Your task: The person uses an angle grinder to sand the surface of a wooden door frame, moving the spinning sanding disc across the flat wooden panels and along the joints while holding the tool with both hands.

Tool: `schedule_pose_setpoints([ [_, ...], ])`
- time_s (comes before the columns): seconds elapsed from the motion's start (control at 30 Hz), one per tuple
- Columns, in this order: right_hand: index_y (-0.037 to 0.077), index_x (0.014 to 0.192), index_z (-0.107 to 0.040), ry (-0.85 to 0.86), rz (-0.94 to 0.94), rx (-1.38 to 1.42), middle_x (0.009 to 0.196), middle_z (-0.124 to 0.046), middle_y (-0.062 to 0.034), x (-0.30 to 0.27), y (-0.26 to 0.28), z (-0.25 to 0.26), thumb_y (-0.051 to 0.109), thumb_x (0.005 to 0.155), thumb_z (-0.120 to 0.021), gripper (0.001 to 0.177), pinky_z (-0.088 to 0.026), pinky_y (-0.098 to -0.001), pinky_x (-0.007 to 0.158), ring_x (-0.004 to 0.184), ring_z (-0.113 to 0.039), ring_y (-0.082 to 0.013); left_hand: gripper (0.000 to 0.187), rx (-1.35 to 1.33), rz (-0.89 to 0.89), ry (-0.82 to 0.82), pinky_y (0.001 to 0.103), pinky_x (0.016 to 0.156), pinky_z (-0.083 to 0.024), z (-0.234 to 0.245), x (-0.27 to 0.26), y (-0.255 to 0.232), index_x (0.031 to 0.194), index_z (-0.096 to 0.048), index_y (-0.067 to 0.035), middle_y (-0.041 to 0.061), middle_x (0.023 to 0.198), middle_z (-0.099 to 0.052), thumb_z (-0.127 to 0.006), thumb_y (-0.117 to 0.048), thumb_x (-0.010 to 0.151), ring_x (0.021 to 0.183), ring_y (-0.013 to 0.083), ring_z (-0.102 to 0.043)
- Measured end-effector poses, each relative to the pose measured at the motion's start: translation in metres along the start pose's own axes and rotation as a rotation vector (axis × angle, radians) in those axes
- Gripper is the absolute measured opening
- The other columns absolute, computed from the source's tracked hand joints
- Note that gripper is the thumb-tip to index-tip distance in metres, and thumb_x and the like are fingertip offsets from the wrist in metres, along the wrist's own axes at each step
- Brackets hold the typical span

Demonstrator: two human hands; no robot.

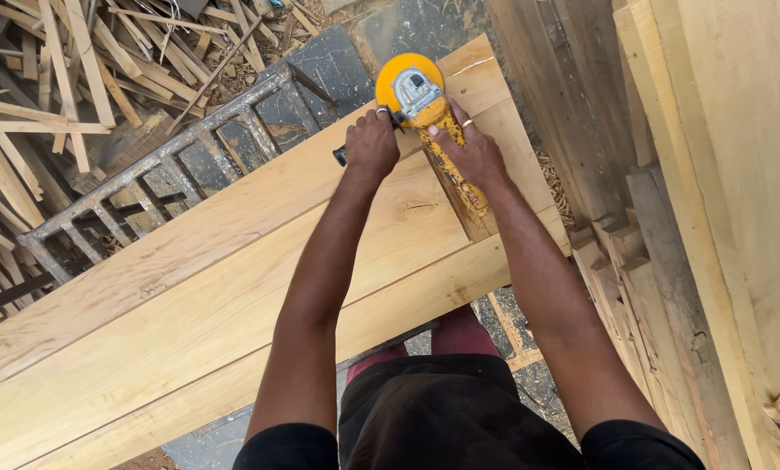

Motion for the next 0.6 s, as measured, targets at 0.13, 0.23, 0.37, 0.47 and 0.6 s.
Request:
schedule_pose_setpoints([
  [0.13,0.022,0.162,-0.035,-0.073,0.058,0.038,0.147,-0.059,-0.0189,-0.001,-0.021,0.033,0.066,0.095,-0.057,0.083,-0.043,-0.042,0.11,0.134,-0.056,-0.0334,0.026,-0.019,-0.048,0.019,0.048,0.089,-0.049,-0.013,0.021,-0.042,0.117,-0.058,-0.004,0.016,0.112,-0.064,-0.054,-0.013,0.093,0.106,0.0336,-0.064],
  [0.23,0.017,0.161,-0.037,-0.114,0.134,0.105,0.149,-0.058,-0.0176,0.001,-0.033,0.049,0.06,0.097,-0.06,0.08,-0.042,-0.0398,0.111,0.135,-0.056,-0.0296,0.025,-0.019,-0.055,0.028,0.048,0.089,-0.05,-0.017,0.033,-0.067,0.116,-0.058,-0.004,0.016,0.111,-0.064,-0.053,-0.014,0.095,0.105,0.0322,-0.065],
  [0.37,0.017,0.161,-0.037,-0.126,0.102,0.18,0.146,-0.061,-0.0162,0.001,-0.047,0.063,0.058,0.098,-0.061,0.079,-0.043,-0.0374,0.111,0.134,-0.058,-0.0269,0.026,-0.027,-0.078,-0.004,0.048,0.087,-0.05,-0.019,0.044,-0.093,0.117,-0.059,-0.004,0.015,0.108,-0.066,-0.054,-0.015,0.094,0.103,0.0314,-0.066],
  [0.47,0.017,0.161,-0.039,-0.156,0.049,0.158,0.144,-0.062,-0.0152,0.002,-0.053,0.074,0.058,0.098,-0.061,0.078,-0.044,-0.0368,0.109,0.131,-0.059,-0.026,0.026,-0.041,-0.104,-0.015,0.048,0.087,-0.05,-0.017,0.052,-0.107,0.117,-0.059,-0.004,0.014,0.107,-0.066,-0.055,-0.015,0.094,0.103,0.0312,-0.066],
  [0.6,0.017,0.16,-0.039,-0.171,0.025,0.166,0.141,-0.063,-0.0145,-0.003,-0.057,0.083,0.057,0.098,-0.061,0.077,-0.045,-0.037,0.107,0.129,-0.06,-0.0251,0.026,-0.044,-0.129,-0.003,0.048,0.088,-0.05,-0.016,0.051,-0.119,0.116,-0.06,-0.004,0.015,0.107,-0.066,-0.057,-0.014,0.092,0.103,0.0312,-0.066],
])
Point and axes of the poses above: each hand's wrist, its own x-axis towards the middle knuckle, its own z-axis out of the back of the hand, y = z × x, the point moved 1 cm from there along x, towards the middle knuckle
